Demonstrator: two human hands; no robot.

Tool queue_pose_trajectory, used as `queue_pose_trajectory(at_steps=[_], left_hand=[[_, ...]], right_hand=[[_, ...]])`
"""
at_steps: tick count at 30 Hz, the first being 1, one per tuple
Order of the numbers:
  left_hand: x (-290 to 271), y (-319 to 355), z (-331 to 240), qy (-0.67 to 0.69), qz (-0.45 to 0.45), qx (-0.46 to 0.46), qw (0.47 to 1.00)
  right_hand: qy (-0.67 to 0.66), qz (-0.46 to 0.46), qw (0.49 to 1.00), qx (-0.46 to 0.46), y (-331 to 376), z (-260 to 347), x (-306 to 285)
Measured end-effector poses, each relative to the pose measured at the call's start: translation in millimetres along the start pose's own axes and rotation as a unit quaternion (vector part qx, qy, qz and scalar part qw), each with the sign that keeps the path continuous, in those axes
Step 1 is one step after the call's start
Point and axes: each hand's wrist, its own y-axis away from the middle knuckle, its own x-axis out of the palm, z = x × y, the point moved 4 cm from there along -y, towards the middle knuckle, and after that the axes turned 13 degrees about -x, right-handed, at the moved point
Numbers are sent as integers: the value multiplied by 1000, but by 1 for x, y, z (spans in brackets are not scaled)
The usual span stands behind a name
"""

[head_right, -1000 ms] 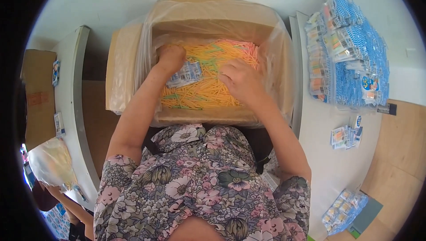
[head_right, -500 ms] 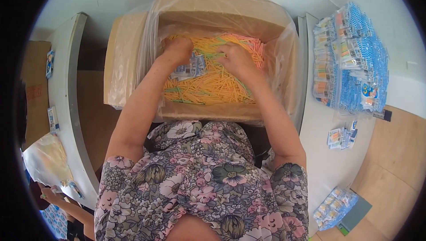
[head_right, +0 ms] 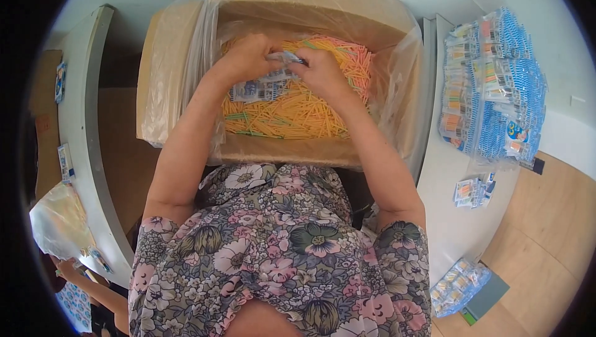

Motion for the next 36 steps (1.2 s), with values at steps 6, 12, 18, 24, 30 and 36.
queue_pose_trajectory(at_steps=[6,12,18,24,30,36], left_hand=[[-15,-7,1,-16,-140,-59,988],[-18,-7,-4,35,-138,-52,988],[-18,-7,-6,46,-133,-57,988],[-17,-7,-1,67,-120,-62,988],[-12,-12,-1,92,-109,-47,989],[-13,-11,1,91,-125,-31,987]], right_hand=[[217,178,948,-151,26,-11,33],[336,202,898,-199,33,-10,69],[250,231,925,-169,34,-27,80],[173,269,944,-73,32,-8,53],[65,288,954,40,44,-46,36],[-80,137,980,122,53,-33,6]])
